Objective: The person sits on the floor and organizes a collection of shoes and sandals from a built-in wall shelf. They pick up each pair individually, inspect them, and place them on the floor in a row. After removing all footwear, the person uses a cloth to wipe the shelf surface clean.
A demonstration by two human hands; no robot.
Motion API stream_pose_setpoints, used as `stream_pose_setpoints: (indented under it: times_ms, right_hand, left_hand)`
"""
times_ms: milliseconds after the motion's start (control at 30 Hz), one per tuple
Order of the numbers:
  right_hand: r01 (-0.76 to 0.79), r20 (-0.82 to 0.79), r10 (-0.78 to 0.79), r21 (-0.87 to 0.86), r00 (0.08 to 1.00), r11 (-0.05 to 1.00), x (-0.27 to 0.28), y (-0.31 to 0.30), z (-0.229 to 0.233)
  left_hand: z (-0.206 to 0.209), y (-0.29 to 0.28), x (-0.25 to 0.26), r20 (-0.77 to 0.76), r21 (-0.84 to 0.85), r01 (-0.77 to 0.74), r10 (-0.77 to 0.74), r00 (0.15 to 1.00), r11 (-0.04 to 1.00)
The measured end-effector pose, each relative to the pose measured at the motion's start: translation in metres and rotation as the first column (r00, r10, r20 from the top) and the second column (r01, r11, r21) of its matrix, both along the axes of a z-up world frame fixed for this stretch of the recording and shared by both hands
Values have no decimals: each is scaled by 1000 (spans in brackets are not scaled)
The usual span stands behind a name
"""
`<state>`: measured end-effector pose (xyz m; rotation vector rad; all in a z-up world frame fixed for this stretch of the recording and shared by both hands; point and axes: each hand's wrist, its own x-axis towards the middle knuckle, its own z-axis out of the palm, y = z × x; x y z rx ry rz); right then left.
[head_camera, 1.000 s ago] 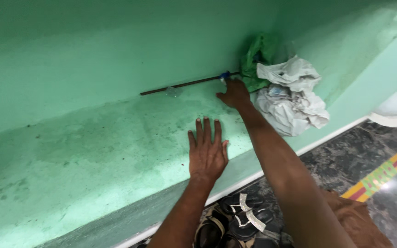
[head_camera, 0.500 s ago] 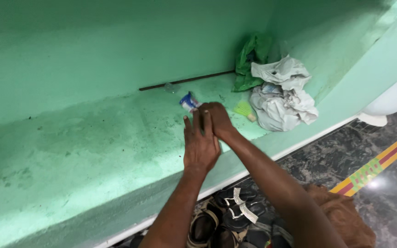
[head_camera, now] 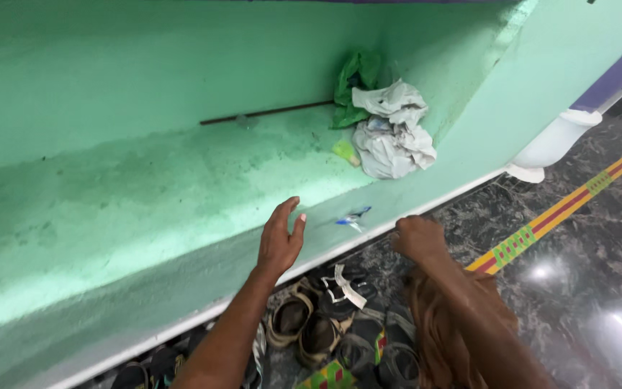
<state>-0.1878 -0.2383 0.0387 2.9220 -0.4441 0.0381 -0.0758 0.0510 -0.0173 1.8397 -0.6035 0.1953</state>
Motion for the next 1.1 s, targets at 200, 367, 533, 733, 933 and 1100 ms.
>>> stream_pose_setpoints:
  times_ms: [200,367,533,733,933,1100]
  right_hand:
    - [62,-54,-46,367,997,928,-56,45,3]
    - [-61,56,35,583,998,810,-69,121,2]
    - [-209,78,203,606,976,767,-70,195,2]
    - [-515,215,490,573,845,637,-66,284,14]
    - [-534,126,635,677,762,507,-55,371,22]
    - [-591,165,753,731,637,340,-58,446,14]
  left_hand:
    - [-20,64,-32,-69,192,69,-56,996,979]
    - [3,121,-58,-142,105,-30,44,989,994]
    - [35,166,-90,-384,243,-55,148,911,968]
    - [37,236,-128,-328,-1,51,-48,943,999]
    - [-31,369,-188,-334,-3,-182,170,927,983]
    - [-76,443,-275,-435,14,-584,531,727,811]
